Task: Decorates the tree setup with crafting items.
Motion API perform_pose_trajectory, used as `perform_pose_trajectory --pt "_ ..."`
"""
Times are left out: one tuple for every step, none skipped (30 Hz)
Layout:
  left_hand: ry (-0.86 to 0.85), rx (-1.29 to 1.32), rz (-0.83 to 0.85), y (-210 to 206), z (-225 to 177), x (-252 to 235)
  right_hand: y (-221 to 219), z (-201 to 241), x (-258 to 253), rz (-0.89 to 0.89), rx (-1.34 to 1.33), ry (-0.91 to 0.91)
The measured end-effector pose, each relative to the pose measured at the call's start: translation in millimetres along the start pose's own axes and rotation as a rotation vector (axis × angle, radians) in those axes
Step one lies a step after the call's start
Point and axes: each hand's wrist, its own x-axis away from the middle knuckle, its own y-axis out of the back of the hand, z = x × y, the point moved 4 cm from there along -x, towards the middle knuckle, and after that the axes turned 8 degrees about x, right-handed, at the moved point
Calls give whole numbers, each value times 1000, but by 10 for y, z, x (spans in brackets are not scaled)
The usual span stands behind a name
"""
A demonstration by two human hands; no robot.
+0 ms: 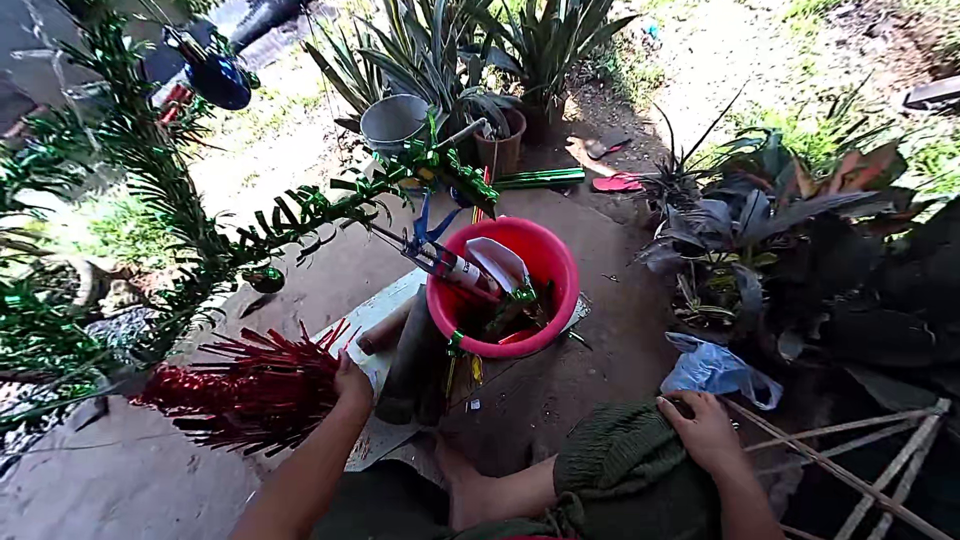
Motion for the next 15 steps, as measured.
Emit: perform_pose_trajectory --pt "-12 -13 15 -13 10 26 -4 1 4 -8 1 -2" --pt "-31 -41 41 -31 21 43 -2 5 13 -21 2 -4" --pt "-56 -71 70 -63 35 38 5 14 25 -33 6 -7" --pt "-85 -66 95 -86 50 33 13 25 37 -38 12 -12" --pt "-113 -39 110 -88 61 39 17 29 50 -42 16 -17" --pt "-128 -10 113 -79 63 50 18 26 61 -47 12 -19" --pt "-133 1 113 -66 57 58 17 19 68 -52 7 -20" --pt "-133 2 111 -57 50 63 17 14 74 -54 3 -19" --pt "-134 -2 110 -55 44 61 17 9 79 -56 0 -17" --pt "-137 9 101 -56 38 54 20 5 83 -56 -1 -18" --pt "-140 27 88 -61 32 43 22 2 86 -55 -1 -18" --pt "-143 43 72 -60 25 39 25 3 91 -59 -4 -17" --pt "-144 32 67 -59 14 39 28 3 94 -69 -10 -12" --pt "-146 3 63 -55 1 46 30 -3 95 -81 -13 -5" --pt "-147 -41 55 -42 -8 62 30 -12 96 -91 -19 1"
